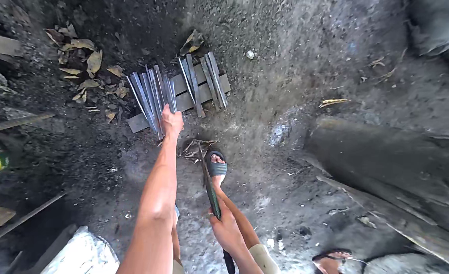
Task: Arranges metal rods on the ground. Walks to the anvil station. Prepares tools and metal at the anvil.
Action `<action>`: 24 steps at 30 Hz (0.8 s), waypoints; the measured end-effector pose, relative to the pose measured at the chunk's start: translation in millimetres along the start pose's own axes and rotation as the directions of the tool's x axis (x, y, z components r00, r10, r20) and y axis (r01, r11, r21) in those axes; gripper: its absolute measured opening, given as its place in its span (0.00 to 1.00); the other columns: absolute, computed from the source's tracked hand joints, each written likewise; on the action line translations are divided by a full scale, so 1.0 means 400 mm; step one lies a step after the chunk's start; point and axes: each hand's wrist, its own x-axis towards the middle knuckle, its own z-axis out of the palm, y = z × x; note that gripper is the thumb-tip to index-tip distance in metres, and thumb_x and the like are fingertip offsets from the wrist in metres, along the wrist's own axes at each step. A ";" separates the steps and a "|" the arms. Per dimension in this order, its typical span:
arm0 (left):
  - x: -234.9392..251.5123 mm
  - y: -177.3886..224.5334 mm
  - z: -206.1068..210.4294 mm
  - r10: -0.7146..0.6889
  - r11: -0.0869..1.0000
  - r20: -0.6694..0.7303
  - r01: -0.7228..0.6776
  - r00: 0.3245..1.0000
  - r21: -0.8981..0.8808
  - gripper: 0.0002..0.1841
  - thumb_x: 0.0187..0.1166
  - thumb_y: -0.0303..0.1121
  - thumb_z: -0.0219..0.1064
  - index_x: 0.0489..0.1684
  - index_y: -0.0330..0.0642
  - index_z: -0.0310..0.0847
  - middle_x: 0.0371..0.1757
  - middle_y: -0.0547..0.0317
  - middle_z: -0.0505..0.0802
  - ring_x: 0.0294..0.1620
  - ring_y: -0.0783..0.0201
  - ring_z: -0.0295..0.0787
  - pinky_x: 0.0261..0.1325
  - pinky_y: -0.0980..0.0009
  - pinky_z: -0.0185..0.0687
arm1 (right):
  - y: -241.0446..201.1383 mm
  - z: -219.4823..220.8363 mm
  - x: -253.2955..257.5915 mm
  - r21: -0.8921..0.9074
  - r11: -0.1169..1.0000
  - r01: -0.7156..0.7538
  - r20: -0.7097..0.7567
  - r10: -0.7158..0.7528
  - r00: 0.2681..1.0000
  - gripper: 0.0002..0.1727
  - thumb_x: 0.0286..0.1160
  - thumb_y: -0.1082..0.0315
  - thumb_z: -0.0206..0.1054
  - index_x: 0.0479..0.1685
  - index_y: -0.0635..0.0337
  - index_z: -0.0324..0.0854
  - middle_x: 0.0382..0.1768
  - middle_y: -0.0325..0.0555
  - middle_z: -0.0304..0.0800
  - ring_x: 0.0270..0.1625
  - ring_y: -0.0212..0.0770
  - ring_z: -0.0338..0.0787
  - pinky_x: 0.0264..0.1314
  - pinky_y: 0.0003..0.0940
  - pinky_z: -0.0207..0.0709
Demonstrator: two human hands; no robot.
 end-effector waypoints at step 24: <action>0.050 -0.007 0.075 0.083 0.839 -0.129 0.000 0.988 0.544 0.38 0.82 0.50 0.62 0.94 0.57 0.55 0.79 0.40 0.81 0.65 0.39 0.89 0.60 0.37 0.86 | 0.003 -0.064 0.033 0.083 0.996 -0.008 -0.028 0.011 1.000 0.36 0.67 0.67 0.63 0.84 0.47 0.70 0.46 0.36 0.91 0.24 0.37 0.84 0.24 0.40 0.81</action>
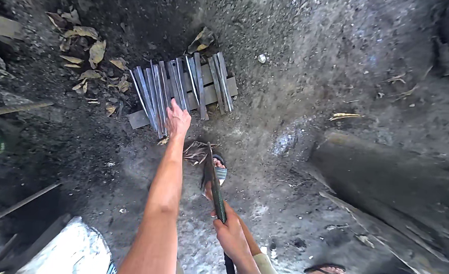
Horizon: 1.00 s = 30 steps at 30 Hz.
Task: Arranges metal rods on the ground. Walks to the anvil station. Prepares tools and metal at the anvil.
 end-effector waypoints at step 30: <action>0.174 -0.425 -0.048 -0.121 0.700 0.174 0.209 0.977 -0.683 0.33 0.78 0.50 0.71 0.77 0.39 0.72 0.64 0.39 0.89 0.54 0.47 0.95 0.54 0.46 0.94 | 0.008 0.120 -0.015 -0.141 0.989 0.045 -0.025 -0.049 0.999 0.36 0.68 0.67 0.63 0.84 0.48 0.71 0.46 0.35 0.93 0.24 0.36 0.84 0.21 0.37 0.80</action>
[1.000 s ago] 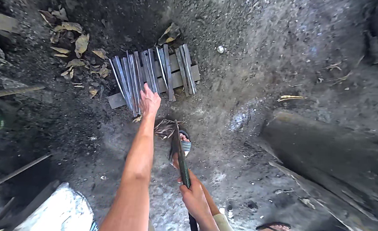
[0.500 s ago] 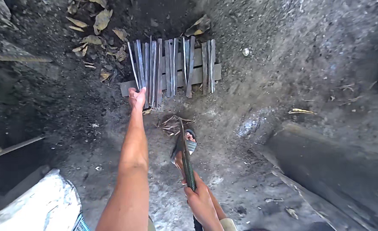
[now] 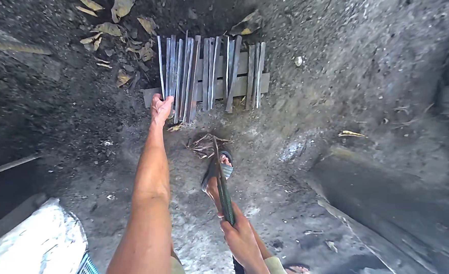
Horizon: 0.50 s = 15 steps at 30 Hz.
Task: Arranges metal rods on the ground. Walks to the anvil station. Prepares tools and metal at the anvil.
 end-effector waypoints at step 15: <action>-0.013 -0.083 -0.051 0.200 0.947 -0.213 -0.133 0.956 0.292 0.35 0.87 0.59 0.57 0.77 0.34 0.71 0.67 0.37 0.88 0.70 0.43 0.86 0.74 0.44 0.79 | -0.014 0.018 -0.002 -0.049 0.999 0.024 0.005 -0.024 1.000 0.40 0.65 0.67 0.63 0.87 0.46 0.68 0.47 0.33 0.90 0.29 0.34 0.85 0.26 0.36 0.81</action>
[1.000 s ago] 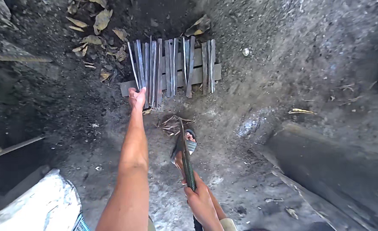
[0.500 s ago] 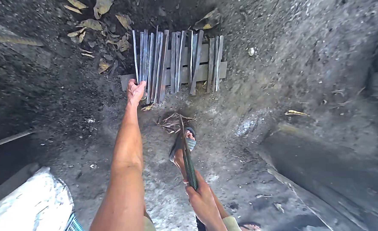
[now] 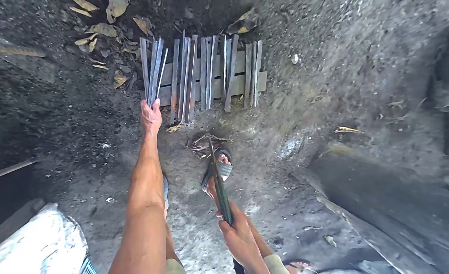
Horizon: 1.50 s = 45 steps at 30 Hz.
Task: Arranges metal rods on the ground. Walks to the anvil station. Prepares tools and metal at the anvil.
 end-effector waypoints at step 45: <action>-0.127 0.127 0.122 -0.048 0.989 0.110 0.031 0.993 0.147 0.35 0.86 0.59 0.57 0.80 0.39 0.70 0.65 0.37 0.89 0.66 0.40 0.88 0.68 0.40 0.83 | -0.010 -0.017 -0.010 0.010 1.000 -0.011 0.028 0.011 1.000 0.44 0.65 0.66 0.62 0.92 0.46 0.62 0.51 0.34 0.91 0.39 0.33 0.89 0.37 0.36 0.86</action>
